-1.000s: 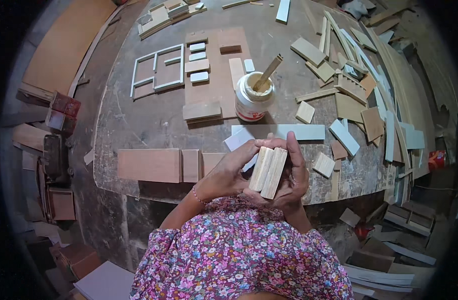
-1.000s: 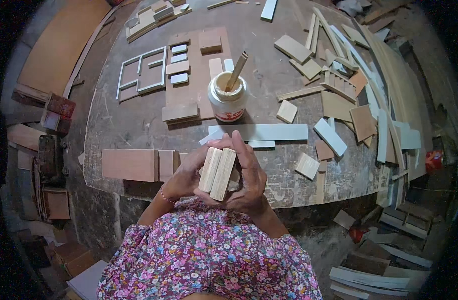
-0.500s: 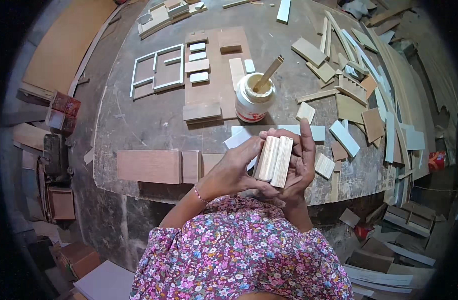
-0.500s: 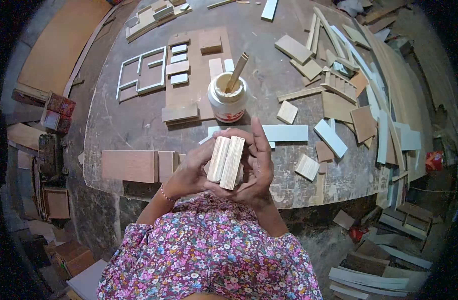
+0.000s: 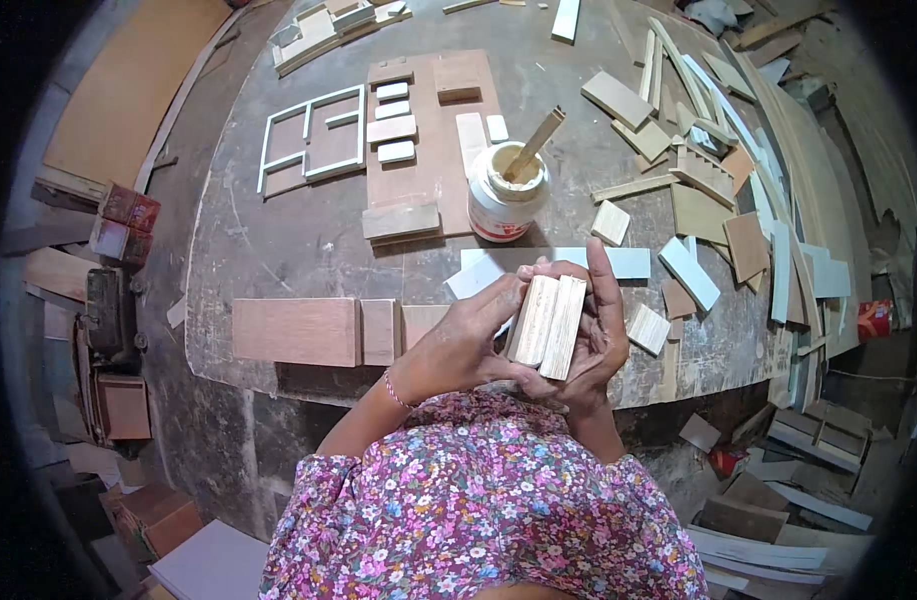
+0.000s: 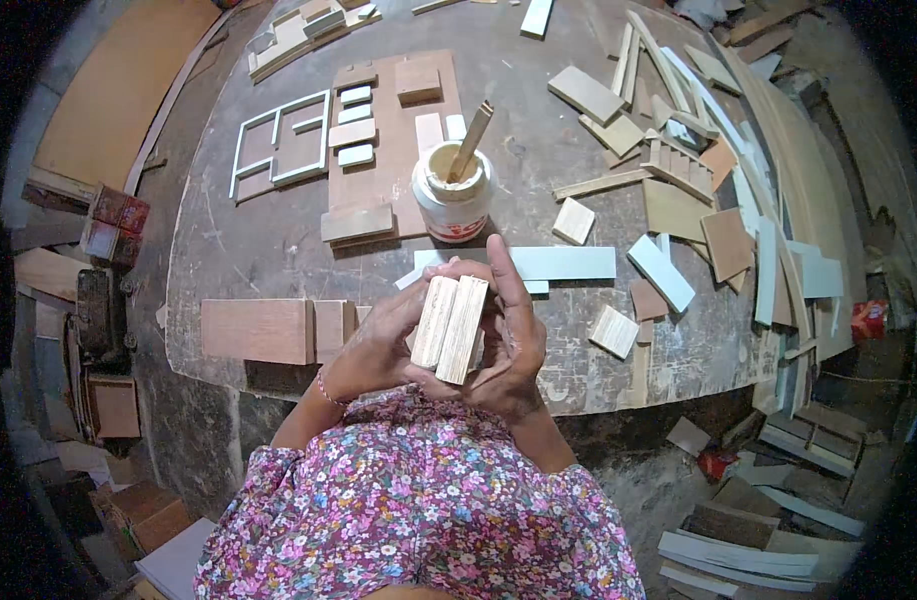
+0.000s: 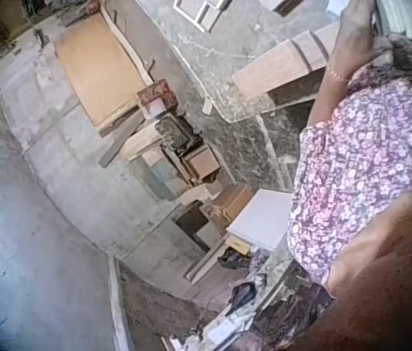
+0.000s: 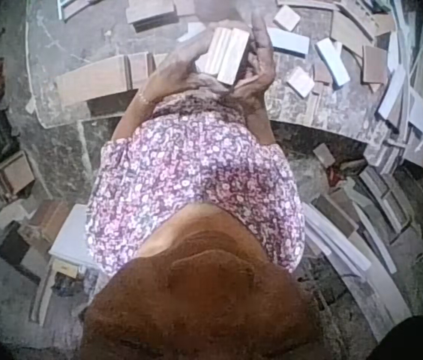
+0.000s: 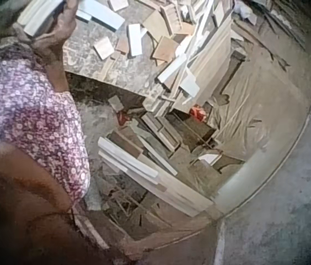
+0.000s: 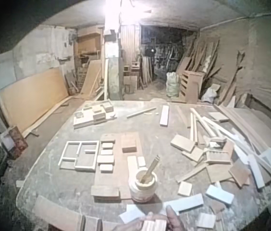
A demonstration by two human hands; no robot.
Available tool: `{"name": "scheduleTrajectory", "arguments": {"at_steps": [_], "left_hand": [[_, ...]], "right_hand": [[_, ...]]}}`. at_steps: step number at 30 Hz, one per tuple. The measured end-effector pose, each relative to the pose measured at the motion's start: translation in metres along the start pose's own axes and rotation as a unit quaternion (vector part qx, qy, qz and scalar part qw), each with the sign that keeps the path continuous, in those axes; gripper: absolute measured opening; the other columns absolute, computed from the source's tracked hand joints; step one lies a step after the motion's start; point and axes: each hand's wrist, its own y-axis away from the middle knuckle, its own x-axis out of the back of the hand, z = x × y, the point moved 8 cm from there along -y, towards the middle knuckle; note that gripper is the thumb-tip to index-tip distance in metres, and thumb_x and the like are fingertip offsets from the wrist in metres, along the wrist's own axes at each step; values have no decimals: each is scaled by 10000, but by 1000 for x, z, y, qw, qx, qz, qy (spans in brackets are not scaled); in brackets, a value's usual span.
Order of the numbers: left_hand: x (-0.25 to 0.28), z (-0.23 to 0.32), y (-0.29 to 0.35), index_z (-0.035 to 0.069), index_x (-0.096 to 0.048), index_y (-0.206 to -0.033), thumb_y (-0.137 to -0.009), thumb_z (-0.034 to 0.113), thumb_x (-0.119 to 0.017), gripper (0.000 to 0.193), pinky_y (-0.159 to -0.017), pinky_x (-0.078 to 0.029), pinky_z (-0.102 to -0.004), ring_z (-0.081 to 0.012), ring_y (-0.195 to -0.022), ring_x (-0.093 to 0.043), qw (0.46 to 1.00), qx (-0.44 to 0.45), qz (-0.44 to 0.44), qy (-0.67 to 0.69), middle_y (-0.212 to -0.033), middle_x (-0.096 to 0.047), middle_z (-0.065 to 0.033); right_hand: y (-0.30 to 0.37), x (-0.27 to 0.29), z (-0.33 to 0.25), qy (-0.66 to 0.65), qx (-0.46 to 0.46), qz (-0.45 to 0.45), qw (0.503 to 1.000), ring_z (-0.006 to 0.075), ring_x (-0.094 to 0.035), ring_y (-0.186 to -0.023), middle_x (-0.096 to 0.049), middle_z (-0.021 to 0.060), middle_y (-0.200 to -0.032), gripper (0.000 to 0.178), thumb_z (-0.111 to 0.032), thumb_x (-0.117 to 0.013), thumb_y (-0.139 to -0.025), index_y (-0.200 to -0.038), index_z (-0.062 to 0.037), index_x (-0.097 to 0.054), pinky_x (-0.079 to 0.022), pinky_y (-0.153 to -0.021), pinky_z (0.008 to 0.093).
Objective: The person aligns and stacks small wooden blocks on a workbench, then uses a sanding block to smooth the edges of the stack. They subsequently pick up a small wooden frame and apply glue to its edges using a brush.
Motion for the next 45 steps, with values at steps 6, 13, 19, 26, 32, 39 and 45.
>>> {"name": "scheduleTrajectory", "arguments": {"at_steps": [6,13,19,26,32,39,45], "left_hand": [[2,-4,-2,-38,-405,-1206,-611,279,-765,764,-912,-403,-378,-372,-1093,-475,999,-9,29,24,-1151,-480,-222],[7,-53,0,-70,-416,-1159,-712,400,-697,707,-840,-475,-317,-207,-996,-561,837,147,183,495,-1086,-553,-151],[16,-55,-2,-72,-370,-1194,-733,560,-559,805,-871,-466,-322,-219,-1025,-550,796,164,269,517,-1117,-535,-157],[4,-24,-3,-69,-306,-1256,-689,398,-718,841,-939,-401,-335,-224,-1104,-490,839,173,145,496,-1195,-476,-154],[1,-24,5,-36,-256,-1277,-795,325,-629,709,-948,-414,-367,-248,-1118,-478,715,208,138,653,-1198,-460,-186],[-6,-16,15,-23,-315,-1219,-848,285,-563,542,-921,-446,-358,-219,-1060,-510,618,235,166,731,-1122,-490,-142],[-11,-11,16,-41,-339,-1191,-841,310,-565,545,-897,-468,-381,-235,-1066,-506,613,256,150,733,-1137,-483,-145]], "right_hand": [[-5,-1,-3,23,1,-10,1000,232,-543,-1001,-542,159,-1063,1085,-263,-820,-584,-1357,38,-120,-437,-873,345],[-5,22,20,165,-157,-48,972,318,-343,-1236,-343,227,-1317,1316,-453,-819,-293,-1354,7,-189,-311,-1008,399],[5,5,-6,155,-89,-52,982,312,-390,-1190,-377,194,-1275,1236,-372,-858,-333,-1338,-2,-240,-352,-978,415],[8,6,0,98,-129,14,987,230,-406,-1170,-392,128,-1251,1003,-98,-823,-515,-1322,37,-243,-329,-1006,349],[0,4,-11,54,-89,34,994,268,-430,-1165,-396,169,-1257,947,-338,-783,-546,-1295,15,-321,-421,-933,373],[-12,2,-29,195,21,-36,980,245,-515,-1067,-535,155,-1124,661,-306,-741,-624,-1173,-18,-513,-466,-835,331],[-11,-5,-34,136,19,-39,990,253,-551,-998,-550,151,-1098,520,-235,-729,-651,-1111,-46,-579,-450,-843,325]]}}
